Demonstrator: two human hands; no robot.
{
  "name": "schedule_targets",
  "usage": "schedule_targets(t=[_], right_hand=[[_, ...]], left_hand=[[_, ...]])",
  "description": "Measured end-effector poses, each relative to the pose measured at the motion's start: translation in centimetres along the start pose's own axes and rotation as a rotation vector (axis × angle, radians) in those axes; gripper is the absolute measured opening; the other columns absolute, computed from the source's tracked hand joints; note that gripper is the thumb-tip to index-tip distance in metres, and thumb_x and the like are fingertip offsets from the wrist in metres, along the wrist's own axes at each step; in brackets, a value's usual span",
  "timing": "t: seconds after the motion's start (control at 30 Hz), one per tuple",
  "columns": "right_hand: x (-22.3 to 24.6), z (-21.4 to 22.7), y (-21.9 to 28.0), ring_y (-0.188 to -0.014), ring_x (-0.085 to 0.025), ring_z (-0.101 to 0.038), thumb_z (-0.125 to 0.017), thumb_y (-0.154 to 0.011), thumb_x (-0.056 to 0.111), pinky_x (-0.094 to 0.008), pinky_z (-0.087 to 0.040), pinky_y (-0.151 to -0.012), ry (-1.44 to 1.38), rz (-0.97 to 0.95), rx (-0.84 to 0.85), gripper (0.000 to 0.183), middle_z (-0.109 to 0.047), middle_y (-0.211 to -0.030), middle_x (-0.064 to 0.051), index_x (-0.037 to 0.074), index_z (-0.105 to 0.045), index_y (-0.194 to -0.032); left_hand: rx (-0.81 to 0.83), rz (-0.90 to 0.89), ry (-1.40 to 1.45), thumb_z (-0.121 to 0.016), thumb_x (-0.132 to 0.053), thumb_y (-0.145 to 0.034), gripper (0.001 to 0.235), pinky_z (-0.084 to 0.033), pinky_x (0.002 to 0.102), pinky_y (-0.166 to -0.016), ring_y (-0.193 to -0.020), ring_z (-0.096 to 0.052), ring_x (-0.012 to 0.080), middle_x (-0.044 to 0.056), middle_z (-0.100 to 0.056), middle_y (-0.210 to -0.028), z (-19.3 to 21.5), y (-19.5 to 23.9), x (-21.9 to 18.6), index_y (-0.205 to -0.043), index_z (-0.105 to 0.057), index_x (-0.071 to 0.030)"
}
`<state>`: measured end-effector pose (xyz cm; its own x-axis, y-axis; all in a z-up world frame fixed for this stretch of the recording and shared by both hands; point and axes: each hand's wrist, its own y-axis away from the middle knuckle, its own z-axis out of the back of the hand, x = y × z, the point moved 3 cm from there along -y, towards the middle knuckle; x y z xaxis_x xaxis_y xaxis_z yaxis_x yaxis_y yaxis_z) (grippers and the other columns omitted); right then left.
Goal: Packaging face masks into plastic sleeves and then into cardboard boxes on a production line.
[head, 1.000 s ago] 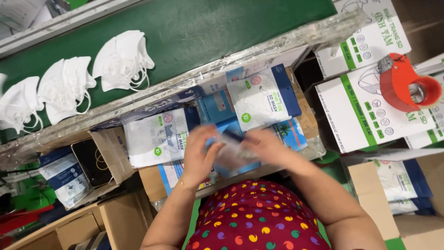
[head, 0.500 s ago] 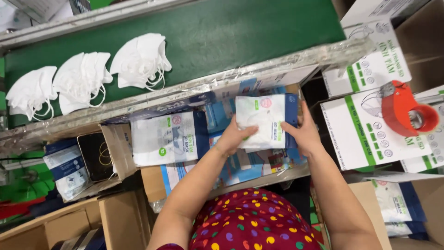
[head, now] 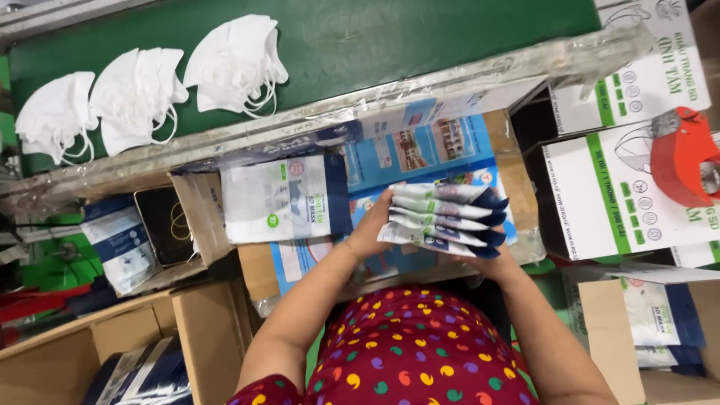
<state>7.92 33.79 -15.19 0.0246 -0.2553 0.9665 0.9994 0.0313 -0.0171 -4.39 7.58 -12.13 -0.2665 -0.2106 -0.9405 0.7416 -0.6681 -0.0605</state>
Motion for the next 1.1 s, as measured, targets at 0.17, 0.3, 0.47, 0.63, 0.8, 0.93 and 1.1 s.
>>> schedule_targets(t=[0.17,0.3,0.47,0.63,0.8,0.93,1.1], right_hand=[[2.4,0.2,1.0,-0.115,-0.017,-0.062,-0.075,-0.087,0.01,-0.032,-0.051,-0.099,-0.284,0.101,-0.359,0.051,-0.065,-0.125,-0.006,0.002,-0.053,-0.133],[0.5,5.3,5.7,-0.109,-0.016,-0.061,-0.057,-0.108,0.018,-0.032,-0.049,-0.099,-0.057,-0.048,-0.786,0.027,-0.069,-0.118,-0.005,0.0,-0.066,-0.125],[-9.5,14.1,22.6,-0.1,-0.016,-0.063,-0.062,-0.103,0.022,-0.032,-0.051,-0.09,0.016,-0.36,-0.85,0.028,-0.07,-0.11,-0.007,0.0,-0.066,-0.12],[3.2,25.7,40.5,-0.092,-0.015,-0.067,-0.065,-0.104,0.019,-0.03,-0.054,-0.082,-0.41,-0.464,-1.025,0.021,-0.072,-0.107,-0.005,0.004,-0.069,-0.12],[-0.3,33.2,36.5,-0.079,-0.025,-0.064,-0.066,-0.105,0.032,-0.042,-0.052,-0.07,0.1,-1.037,-0.899,0.032,-0.072,-0.099,-0.016,0.003,-0.072,-0.118],[-5.5,31.1,33.6,-0.086,-0.04,-0.069,-0.068,-0.104,0.045,-0.049,-0.053,-0.08,0.71,-1.12,-0.717,0.044,-0.073,-0.096,-0.026,0.005,-0.073,-0.121],[-9.3,26.8,32.5,-0.109,-0.037,-0.065,-0.072,-0.102,0.041,-0.049,-0.049,-0.096,1.287,-0.694,-0.798,0.042,-0.071,-0.117,-0.016,0.011,-0.069,-0.131]], left_hand=[[0.006,0.074,0.098,-0.085,-0.036,-0.083,0.093,-0.053,0.039,-0.111,-0.128,-0.067,0.0305,0.015,-0.065,-0.138,-2.2,-0.1,-2.2,-0.154,-0.033,-0.007],[0.263,-0.011,-0.024,-0.095,-0.036,-0.069,0.103,-0.044,0.043,-0.109,-0.129,-0.055,0.037,0.023,-0.055,-0.137,-4.9,-0.7,-11.3,-0.145,-0.034,-0.003],[0.439,-0.277,-0.059,-0.089,-0.032,-0.076,0.094,-0.037,0.046,-0.117,-0.138,-0.047,0.0405,0.023,-0.048,-0.148,-7.1,-1.5,-9.4,-0.15,-0.039,-0.004],[0.221,-0.292,-0.336,-0.083,-0.027,-0.082,0.077,-0.037,0.049,-0.116,-0.138,-0.046,0.0431,0.023,-0.048,-0.149,-6.0,-3.0,-6.7,-0.147,-0.047,-0.006],[0.082,-0.293,-0.585,-0.078,-0.023,-0.084,0.051,-0.038,0.051,-0.114,-0.14,-0.046,0.0421,0.015,-0.053,-0.144,-6.2,-2.6,-6.5,-0.131,-0.061,-0.012],[0.08,-0.265,-0.655,-0.076,-0.023,-0.085,0.049,-0.037,0.053,-0.113,-0.139,-0.044,0.0411,0.015,-0.054,-0.143,-6.4,-2.8,-7.1,-0.131,-0.063,-0.011],[0.072,-0.293,-0.655,-0.076,-0.027,-0.087,0.047,-0.036,0.052,-0.113,-0.14,-0.044,0.0401,0.014,-0.055,-0.143,-6.4,-2.7,-6.9,-0.13,-0.064,-0.011]])
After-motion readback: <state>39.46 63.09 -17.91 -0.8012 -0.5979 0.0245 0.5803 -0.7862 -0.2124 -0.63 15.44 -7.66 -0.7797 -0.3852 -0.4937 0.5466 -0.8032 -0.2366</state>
